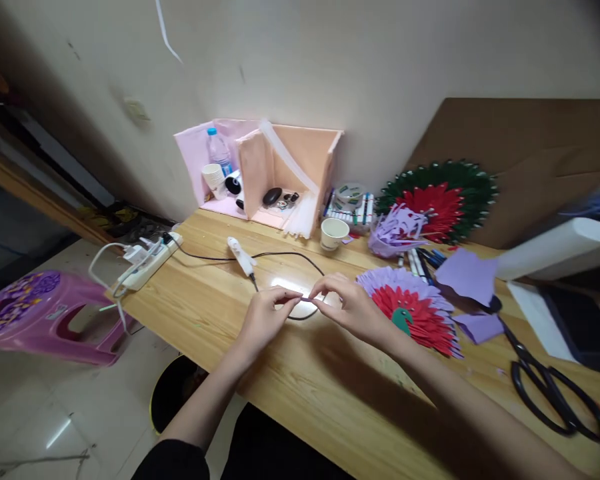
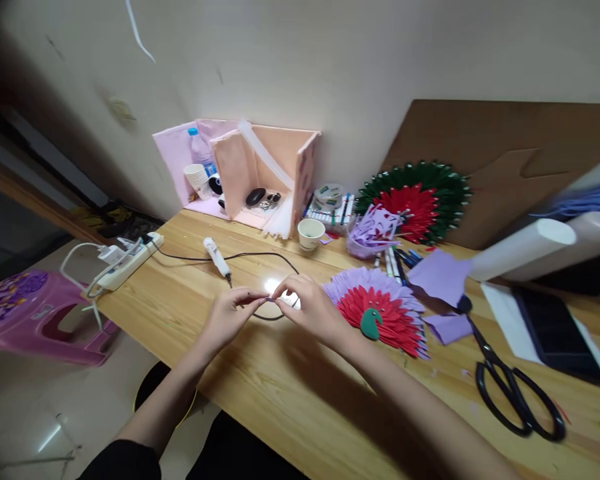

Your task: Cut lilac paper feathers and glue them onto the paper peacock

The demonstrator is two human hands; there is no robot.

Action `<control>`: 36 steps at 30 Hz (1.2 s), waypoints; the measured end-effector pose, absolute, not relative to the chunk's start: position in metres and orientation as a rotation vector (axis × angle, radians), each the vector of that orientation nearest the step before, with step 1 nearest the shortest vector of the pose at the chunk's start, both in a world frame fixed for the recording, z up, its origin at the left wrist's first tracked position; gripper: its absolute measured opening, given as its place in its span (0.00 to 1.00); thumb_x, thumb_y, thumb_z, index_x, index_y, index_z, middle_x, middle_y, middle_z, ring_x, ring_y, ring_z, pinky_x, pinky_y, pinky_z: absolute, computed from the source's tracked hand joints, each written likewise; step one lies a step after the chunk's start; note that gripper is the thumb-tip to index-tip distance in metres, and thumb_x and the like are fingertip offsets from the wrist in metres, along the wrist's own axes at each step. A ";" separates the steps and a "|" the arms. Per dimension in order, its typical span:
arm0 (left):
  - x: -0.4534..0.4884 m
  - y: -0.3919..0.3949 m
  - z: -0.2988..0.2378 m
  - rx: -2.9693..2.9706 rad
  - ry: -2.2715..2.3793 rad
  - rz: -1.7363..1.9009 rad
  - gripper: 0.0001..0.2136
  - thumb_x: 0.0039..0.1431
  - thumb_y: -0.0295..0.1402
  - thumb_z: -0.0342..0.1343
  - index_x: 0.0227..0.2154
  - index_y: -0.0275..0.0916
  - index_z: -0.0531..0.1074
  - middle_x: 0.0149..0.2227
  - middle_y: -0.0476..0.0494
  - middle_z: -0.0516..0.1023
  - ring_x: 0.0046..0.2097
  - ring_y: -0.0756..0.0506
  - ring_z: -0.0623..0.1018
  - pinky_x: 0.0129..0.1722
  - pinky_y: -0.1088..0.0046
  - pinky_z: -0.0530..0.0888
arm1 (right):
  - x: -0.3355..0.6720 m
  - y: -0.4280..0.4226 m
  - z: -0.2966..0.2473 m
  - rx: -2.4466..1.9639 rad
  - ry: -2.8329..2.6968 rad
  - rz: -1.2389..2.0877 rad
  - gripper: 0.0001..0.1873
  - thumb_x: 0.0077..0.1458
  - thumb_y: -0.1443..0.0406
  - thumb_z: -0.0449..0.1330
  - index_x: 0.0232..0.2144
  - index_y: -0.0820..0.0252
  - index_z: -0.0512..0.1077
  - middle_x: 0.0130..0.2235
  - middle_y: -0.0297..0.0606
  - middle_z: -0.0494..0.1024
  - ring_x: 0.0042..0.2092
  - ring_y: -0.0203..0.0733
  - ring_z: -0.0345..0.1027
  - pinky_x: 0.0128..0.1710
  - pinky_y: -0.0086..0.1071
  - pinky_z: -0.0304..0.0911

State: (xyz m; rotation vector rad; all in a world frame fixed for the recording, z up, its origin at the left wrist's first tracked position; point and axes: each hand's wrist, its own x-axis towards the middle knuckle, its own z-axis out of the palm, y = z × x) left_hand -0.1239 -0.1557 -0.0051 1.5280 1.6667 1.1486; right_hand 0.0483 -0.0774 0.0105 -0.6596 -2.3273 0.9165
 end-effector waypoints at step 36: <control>0.103 -0.008 -0.039 2.448 1.220 0.592 0.07 0.52 0.29 0.55 0.34 0.37 0.74 0.35 0.41 0.69 0.41 0.42 0.70 0.42 0.64 0.68 | 0.271 -0.045 -0.067 -1.274 -0.520 1.051 0.15 0.35 0.64 0.63 0.28 0.60 0.64 0.26 0.30 0.71 0.27 0.32 0.67 0.31 0.29 0.66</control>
